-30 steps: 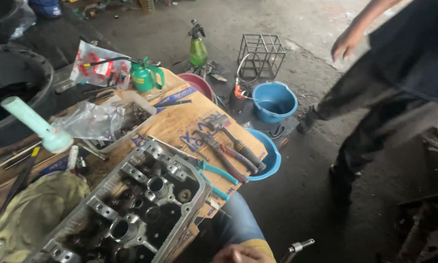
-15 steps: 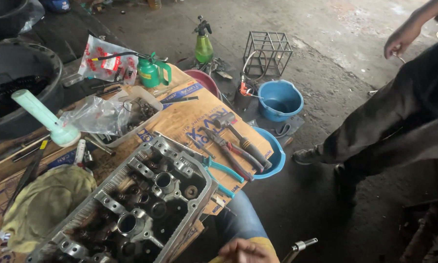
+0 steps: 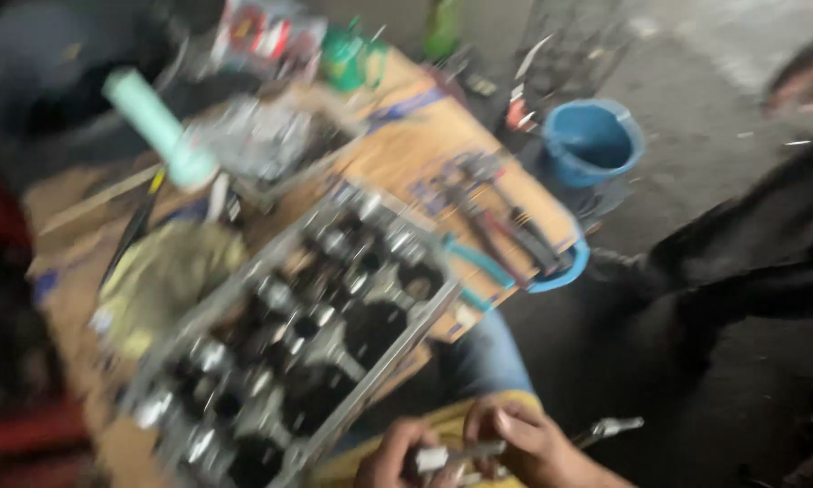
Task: Dismantling and examining a vehicle engine cylinder head using various tools.
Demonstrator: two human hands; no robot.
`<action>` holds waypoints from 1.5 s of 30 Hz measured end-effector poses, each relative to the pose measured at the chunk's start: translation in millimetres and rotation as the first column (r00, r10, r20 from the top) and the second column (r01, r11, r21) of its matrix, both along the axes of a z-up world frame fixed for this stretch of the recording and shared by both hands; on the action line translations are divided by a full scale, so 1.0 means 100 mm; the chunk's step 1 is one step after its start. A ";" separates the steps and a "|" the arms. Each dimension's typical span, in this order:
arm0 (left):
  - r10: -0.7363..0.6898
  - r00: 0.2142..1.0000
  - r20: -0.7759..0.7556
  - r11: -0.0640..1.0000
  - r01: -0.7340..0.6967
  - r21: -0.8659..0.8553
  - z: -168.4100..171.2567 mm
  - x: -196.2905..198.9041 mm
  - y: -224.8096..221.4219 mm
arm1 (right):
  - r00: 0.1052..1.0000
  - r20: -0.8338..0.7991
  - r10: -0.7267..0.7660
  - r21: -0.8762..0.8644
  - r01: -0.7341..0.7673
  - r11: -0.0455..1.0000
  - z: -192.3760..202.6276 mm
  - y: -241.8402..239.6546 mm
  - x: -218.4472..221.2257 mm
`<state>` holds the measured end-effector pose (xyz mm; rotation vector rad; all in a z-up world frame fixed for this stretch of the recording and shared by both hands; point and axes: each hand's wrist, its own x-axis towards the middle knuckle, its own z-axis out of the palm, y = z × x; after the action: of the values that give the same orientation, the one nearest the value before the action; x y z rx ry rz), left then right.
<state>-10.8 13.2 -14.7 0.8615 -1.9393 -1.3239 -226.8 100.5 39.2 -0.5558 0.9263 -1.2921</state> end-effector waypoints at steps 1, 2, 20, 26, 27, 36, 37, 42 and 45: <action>0.034 0.999 0.019 0.999 -0.035 0.025 0.26 0.06 0.00 | 0.999 0.019 0.034 0.025 -0.035 0.999 -0.09 0.06 0.04; -0.027 0.999 0.017 0.996 0.026 0.091 0.52 0.11 -0.02 | 1.000 -0.023 -0.011 0.050 0.012 0.999 -0.17 0.11 0.07; -0.166 0.984 -0.071 0.928 0.180 0.327 1.17 0.25 -0.07 | 0.997 0.029 -0.074 0.021 0.074 0.997 -0.14 0.08 0.27; -0.147 0.987 -0.071 0.941 0.162 0.299 1.22 0.25 -0.08 | 0.998 -0.019 -0.067 0.042 0.068 0.997 -0.10 0.10 0.29; -0.142 0.987 -0.069 0.943 0.157 0.293 1.23 0.25 -0.08 | 0.994 -0.071 -0.087 0.116 0.095 0.989 -0.16 0.11 0.28; -0.151 0.981 -0.120 0.937 0.181 0.300 1.04 0.24 -0.03 | 0.999 -0.029 -0.036 -0.054 0.034 0.998 0.03 0.07 0.32; -0.151 0.981 -0.119 0.938 0.180 0.295 1.04 0.24 -0.04 | 0.999 -0.028 -0.035 -0.060 0.034 0.998 -0.05 0.10 0.30; -0.196 0.975 -0.104 0.935 0.218 0.279 1.06 0.23 -0.06 | 0.997 0.017 -0.073 0.075 0.072 0.995 -0.12 0.14 0.25; -0.183 0.970 -0.161 0.913 0.228 0.338 0.99 0.20 -0.04 | 0.990 0.117 -0.076 -0.094 0.087 0.992 0.01 0.12 0.30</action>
<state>9.5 9.1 84.5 0.7291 -1.7564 -1.8496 -196.6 112.9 40.0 -0.5203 0.8015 -1.4347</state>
